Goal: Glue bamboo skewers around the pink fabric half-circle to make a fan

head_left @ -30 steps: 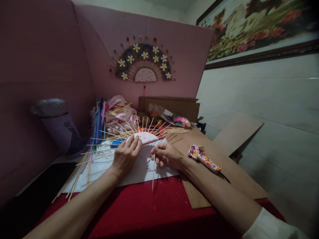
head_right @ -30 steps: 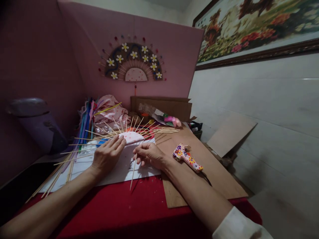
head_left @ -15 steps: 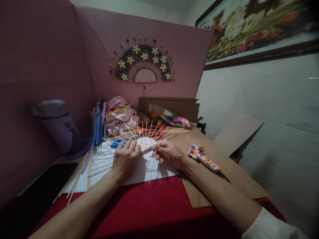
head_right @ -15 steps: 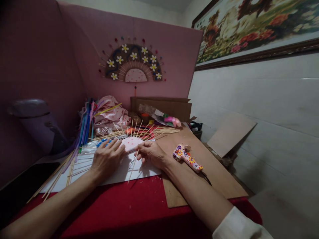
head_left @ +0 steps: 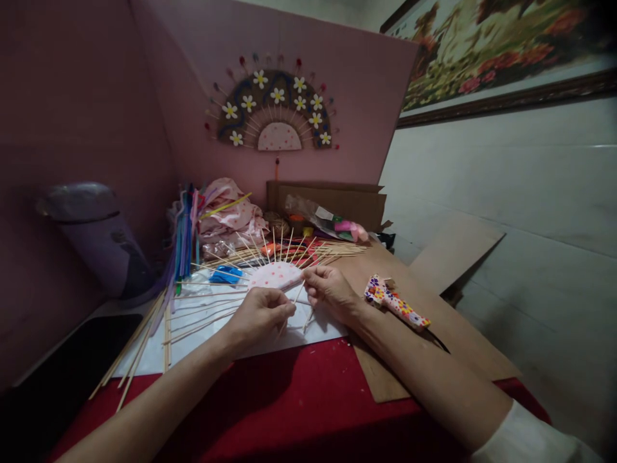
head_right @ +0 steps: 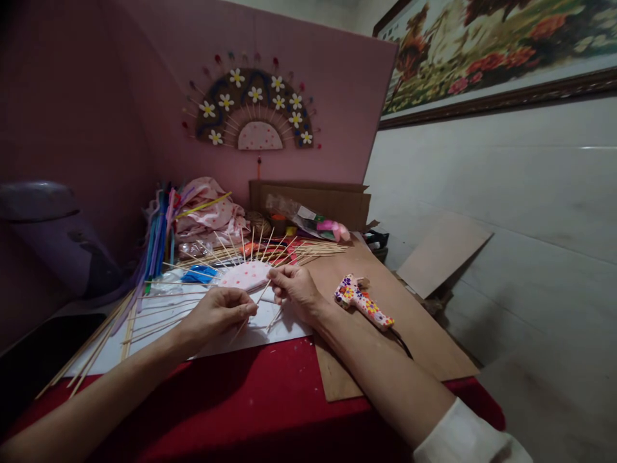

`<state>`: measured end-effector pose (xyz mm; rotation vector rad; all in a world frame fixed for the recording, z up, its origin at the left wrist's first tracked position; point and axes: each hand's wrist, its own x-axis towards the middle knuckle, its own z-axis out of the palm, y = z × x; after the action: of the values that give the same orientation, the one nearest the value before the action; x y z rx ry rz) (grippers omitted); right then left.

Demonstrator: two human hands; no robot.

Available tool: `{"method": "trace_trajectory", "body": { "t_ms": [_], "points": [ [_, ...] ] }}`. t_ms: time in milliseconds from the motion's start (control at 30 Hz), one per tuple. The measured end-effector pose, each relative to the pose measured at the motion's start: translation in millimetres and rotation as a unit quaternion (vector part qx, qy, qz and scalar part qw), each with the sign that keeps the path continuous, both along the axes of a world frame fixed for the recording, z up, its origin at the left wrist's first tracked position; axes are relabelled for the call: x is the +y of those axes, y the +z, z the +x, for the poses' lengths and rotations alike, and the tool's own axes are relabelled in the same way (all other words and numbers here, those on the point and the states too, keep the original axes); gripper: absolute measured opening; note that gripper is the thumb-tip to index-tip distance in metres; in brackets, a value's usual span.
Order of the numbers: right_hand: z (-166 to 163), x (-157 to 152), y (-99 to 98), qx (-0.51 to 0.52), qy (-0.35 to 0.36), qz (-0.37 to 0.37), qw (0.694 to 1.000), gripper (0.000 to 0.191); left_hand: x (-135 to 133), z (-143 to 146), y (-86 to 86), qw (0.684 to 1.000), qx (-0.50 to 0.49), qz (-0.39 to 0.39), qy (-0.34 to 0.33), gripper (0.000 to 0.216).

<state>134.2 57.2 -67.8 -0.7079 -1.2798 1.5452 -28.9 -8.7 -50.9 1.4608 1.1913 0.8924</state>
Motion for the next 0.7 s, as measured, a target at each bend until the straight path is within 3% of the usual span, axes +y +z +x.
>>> {"method": "trace_trajectory", "body": {
  "t_ms": [200, 367, 700],
  "points": [
    [10.9, 13.3, 1.8, -0.002, -0.134, 0.069, 0.988, 0.033, -0.9, -3.5, -0.2, 1.0, -0.003, 0.002, 0.016, 0.022],
    [12.1, 12.9, 1.3, -0.139, -0.231, 0.185, 0.945, 0.017, 1.8, -4.0, -1.3, 0.998, 0.033, 0.046, 0.04, 0.023],
    [16.3, 15.4, 7.4, -0.077, -0.194, 0.134, 0.969, 0.036, 1.2, -10.3, 4.5, 0.988, 0.049, 0.13, 0.072, 0.025]
  ]
}}
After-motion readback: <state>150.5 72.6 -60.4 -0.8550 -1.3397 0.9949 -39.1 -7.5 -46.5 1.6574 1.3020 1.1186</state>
